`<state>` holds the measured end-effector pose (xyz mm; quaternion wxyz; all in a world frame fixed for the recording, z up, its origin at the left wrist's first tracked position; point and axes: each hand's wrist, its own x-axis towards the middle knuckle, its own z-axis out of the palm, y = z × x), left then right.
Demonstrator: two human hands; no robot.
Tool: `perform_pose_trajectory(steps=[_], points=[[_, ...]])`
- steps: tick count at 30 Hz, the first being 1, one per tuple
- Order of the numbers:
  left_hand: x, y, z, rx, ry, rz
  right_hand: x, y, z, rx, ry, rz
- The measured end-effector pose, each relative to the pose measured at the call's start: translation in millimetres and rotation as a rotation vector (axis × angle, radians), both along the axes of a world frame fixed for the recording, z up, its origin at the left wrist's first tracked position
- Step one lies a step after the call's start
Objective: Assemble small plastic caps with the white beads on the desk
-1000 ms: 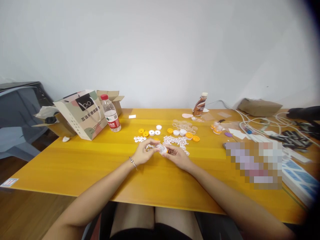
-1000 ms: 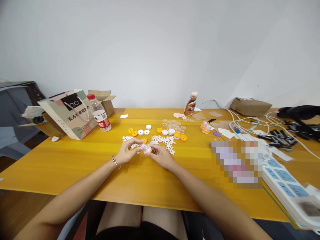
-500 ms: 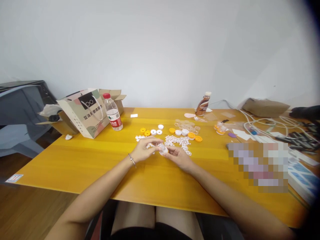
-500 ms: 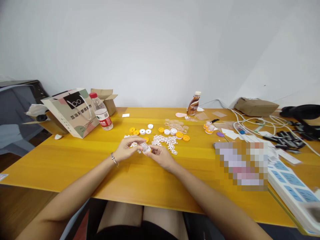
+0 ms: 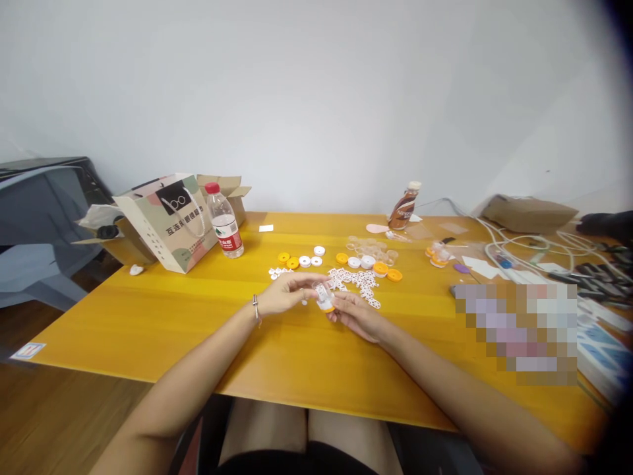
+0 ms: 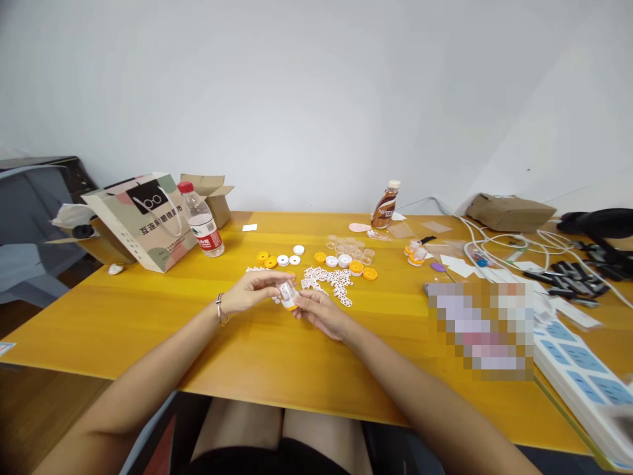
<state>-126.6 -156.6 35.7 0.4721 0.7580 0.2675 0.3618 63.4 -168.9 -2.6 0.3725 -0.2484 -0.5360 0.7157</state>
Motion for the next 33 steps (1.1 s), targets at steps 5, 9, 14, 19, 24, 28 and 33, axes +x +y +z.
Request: perform_pose_trajectory(steps=[5,9,14,19,24,28,33], points=[[4.4,-4.1,-4.4,0.111,0.051,0.191,-2.1,-2.4,0.2,0.137,-0.104,-0.055],[11.9,-8.2,-9.0,0.251,0.113,0.379,-5.3,-2.6,0.8,0.271,-0.202,-0.184],[13.2,-10.2,-6.9,0.247,0.157,0.415,-3.4,-0.9,0.8,0.244,-0.213,-0.151],[3.9,-8.8,2.3,0.264,0.134,0.057,0.1,0.0,1.1,0.15,-0.132,-0.022],[10.0,-11.7,-2.4,0.327,0.225,0.316,-4.4,-3.0,-0.7,0.354,-0.241,-0.128],[19.3,-12.4,-10.1,0.308,0.274,0.496,-7.8,-5.2,-3.7,0.485,-0.372,-0.302],[14.7,-8.7,-8.5,0.255,0.195,0.389,-8.2,-6.6,0.0,0.345,-0.234,-0.189]])
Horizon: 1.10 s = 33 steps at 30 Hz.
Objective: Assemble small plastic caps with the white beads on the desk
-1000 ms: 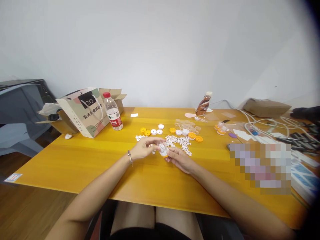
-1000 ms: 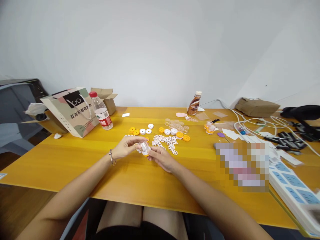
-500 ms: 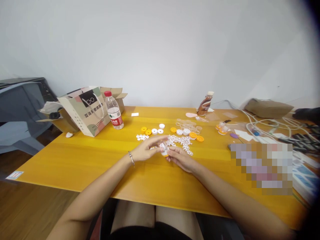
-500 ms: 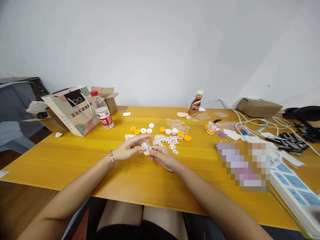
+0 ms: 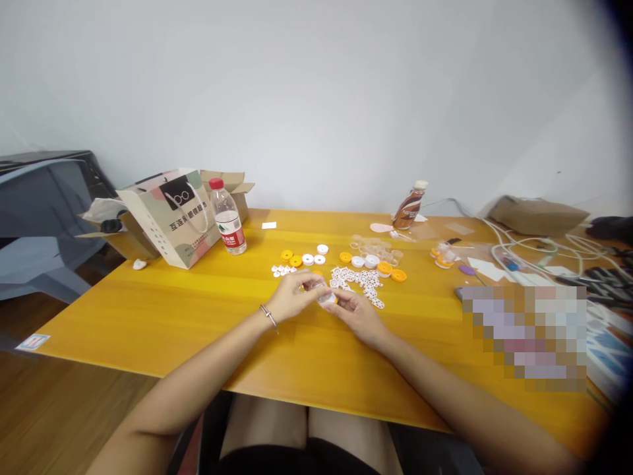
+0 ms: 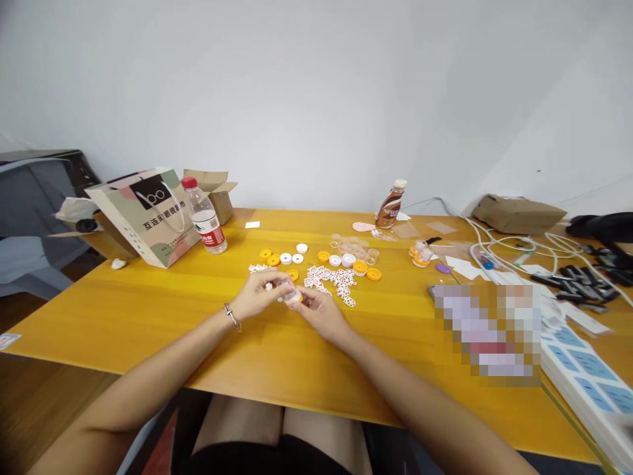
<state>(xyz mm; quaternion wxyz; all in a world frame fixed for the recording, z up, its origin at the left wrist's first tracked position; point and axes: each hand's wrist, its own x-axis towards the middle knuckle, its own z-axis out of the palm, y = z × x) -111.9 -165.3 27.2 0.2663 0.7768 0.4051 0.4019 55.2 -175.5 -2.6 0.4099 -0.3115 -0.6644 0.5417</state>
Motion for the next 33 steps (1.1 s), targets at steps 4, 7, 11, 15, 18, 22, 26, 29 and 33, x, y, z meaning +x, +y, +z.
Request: perform_pose_trajectory(steps=[4,7,11,15,18,22,26,29,33], points=[[-8.4,3.3,5.1,-0.086,-0.075,-0.168,2.9,0.7,3.3,-0.156,0.121,0.101],[-9.8,2.6,8.9,-0.205,-0.169,-0.317,5.2,1.3,3.1,-0.315,0.242,0.17],[-6.4,-2.3,12.3,-0.389,-0.333,-0.414,6.3,0.9,1.9,-0.37,0.277,0.197],[3.1,-6.5,6.3,-0.377,-0.419,-0.22,3.2,-0.8,3.2,-0.228,0.192,0.126],[10.9,-6.6,-3.0,-0.274,-0.401,0.007,-0.7,-2.4,5.8,-0.109,0.116,0.018],[8.1,-2.3,-4.6,-0.285,-0.425,-0.001,-0.4,-1.3,6.0,-0.117,0.107,-0.004],[-2.3,0.7,5.0,-0.396,-0.5,-0.361,3.8,1.4,2.5,-0.285,0.227,0.106],[1.0,-0.2,2.9,-0.392,-0.513,-0.333,2.5,0.6,1.0,-0.318,0.26,0.122],[12.2,-1.9,-7.3,-0.305,-0.592,-0.002,-2.0,-2.1,0.5,-0.288,0.247,0.045]])
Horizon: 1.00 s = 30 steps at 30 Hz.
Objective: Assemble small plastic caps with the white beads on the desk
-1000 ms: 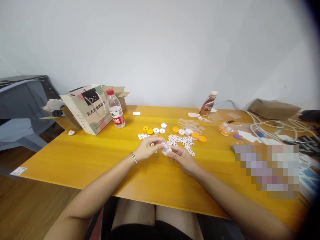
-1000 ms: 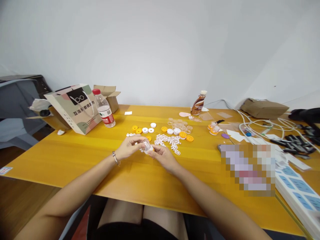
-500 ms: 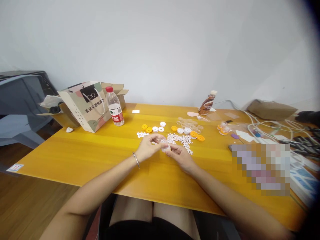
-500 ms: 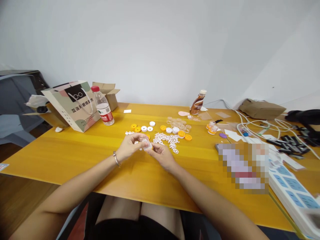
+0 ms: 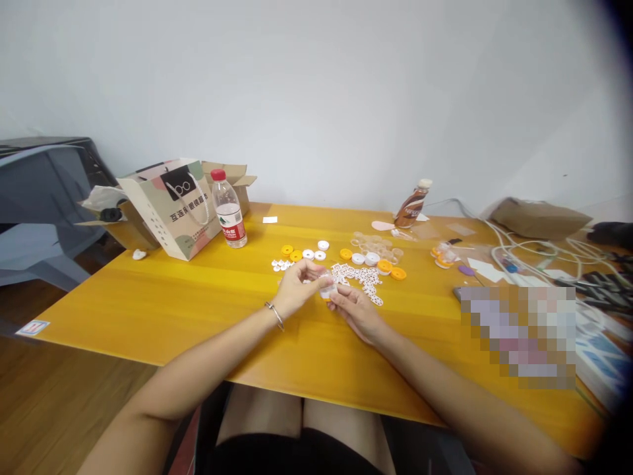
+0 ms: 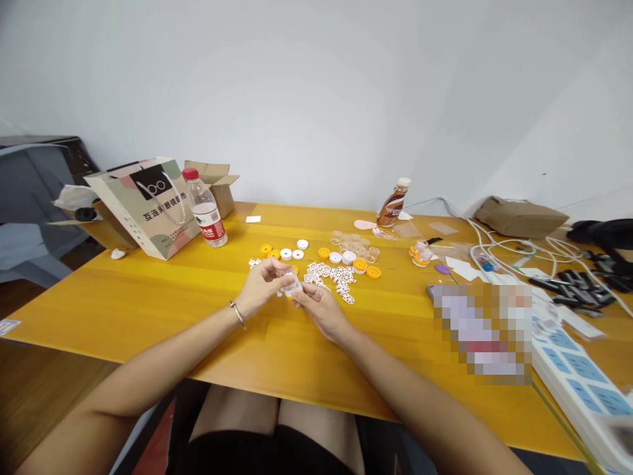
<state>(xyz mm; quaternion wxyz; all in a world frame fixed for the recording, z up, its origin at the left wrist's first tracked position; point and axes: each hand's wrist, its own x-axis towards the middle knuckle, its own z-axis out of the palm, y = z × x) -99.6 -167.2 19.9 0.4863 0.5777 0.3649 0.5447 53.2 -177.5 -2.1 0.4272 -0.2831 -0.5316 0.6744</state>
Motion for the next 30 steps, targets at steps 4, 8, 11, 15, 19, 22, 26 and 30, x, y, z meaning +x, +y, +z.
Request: perform_pose_trajectory(steps=[4,8,11,15,19,22,26,30], points=[[-1.5,-1.1,3.3,0.026,-0.024,-0.197,0.6,-0.1,-0.2,-0.104,0.076,0.059],[-1.7,-2.0,4.0,0.04,-0.014,-0.275,1.0,0.0,-0.4,-0.105,0.125,0.057],[0.9,-1.4,0.0,0.065,-0.012,-0.059,-1.1,-1.2,-0.6,-0.067,0.112,0.039],[-2.1,1.2,0.7,0.06,-0.064,-0.304,-1.7,-2.3,1.1,-0.096,0.137,0.04],[-1.0,4.5,-3.8,0.066,-0.143,-0.183,-1.2,-1.9,3.6,-0.082,0.137,-0.033],[1.4,4.4,-5.2,0.113,-0.156,-0.037,-1.4,-2.2,3.3,-0.08,0.128,-0.042],[-2.4,0.0,5.0,0.061,-0.141,-0.292,-1.3,-3.6,1.6,-0.107,0.104,0.085],[-1.1,-3.3,6.6,-0.025,-0.015,-0.416,-2.7,-4.4,0.5,-0.073,0.07,0.046]])
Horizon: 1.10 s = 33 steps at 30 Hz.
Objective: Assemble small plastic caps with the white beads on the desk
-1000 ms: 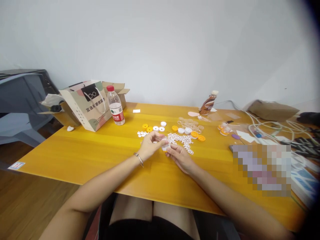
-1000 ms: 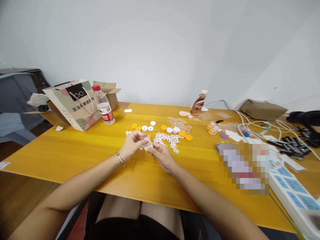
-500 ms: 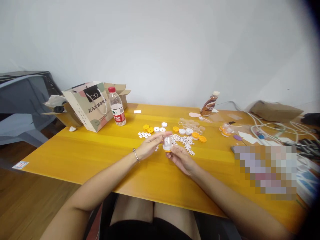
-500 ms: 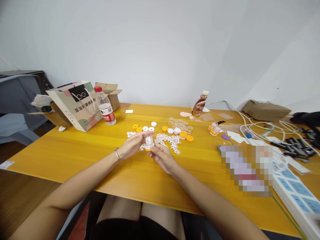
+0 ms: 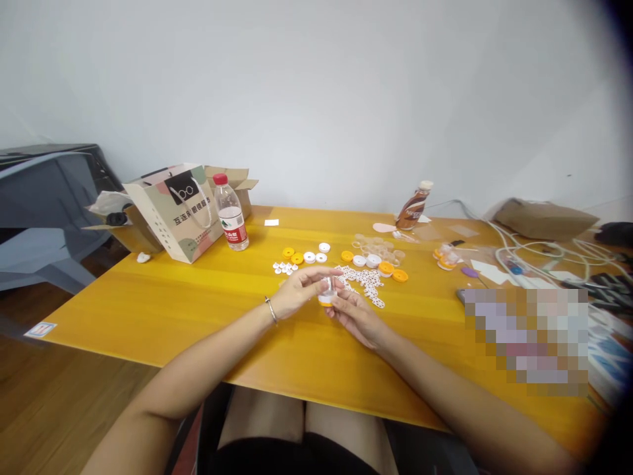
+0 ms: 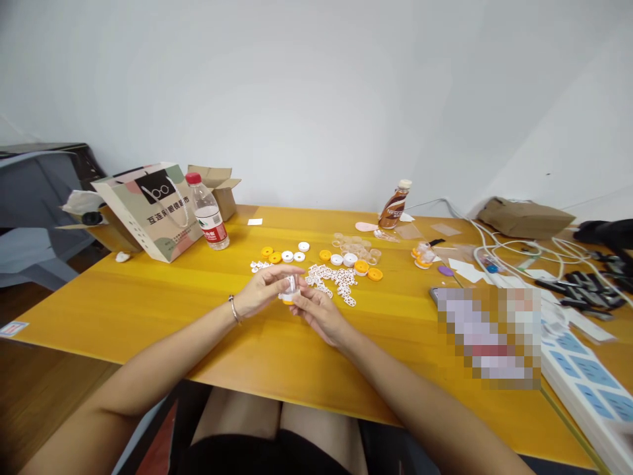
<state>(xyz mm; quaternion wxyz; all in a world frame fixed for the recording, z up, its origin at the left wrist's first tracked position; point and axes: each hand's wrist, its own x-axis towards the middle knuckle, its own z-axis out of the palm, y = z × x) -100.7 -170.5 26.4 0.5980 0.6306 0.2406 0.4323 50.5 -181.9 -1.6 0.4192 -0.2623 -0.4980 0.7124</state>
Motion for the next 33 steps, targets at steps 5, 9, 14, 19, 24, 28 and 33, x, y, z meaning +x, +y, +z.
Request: perform_pose_trajectory(steps=[5,9,14,19,24,28,33], points=[[4.7,-1.2,-5.1,0.14,0.059,0.381,-1.7,0.7,0.3,0.156,-0.115,-0.056],[-4.0,-1.4,4.4,0.15,0.049,0.101,1.2,1.0,4.0,0.112,-0.054,-0.025],[-1.3,-0.4,-2.4,0.139,0.036,0.244,2.4,1.0,3.9,0.138,-0.085,-0.064],[5.9,-0.8,-14.8,0.105,-0.011,0.407,0.8,0.6,-1.1,0.165,-0.132,-0.105],[-5.6,-3.7,3.2,-0.017,-0.105,-0.089,2.7,-1.7,2.7,0.02,0.047,0.047],[-13.3,-2.6,12.7,0.149,0.079,0.004,4.5,0.2,4.6,0.102,-0.03,0.01],[-20.8,0.5,16.3,0.37,0.337,0.122,4.3,4.6,-1.4,0.206,-0.19,-0.004]])
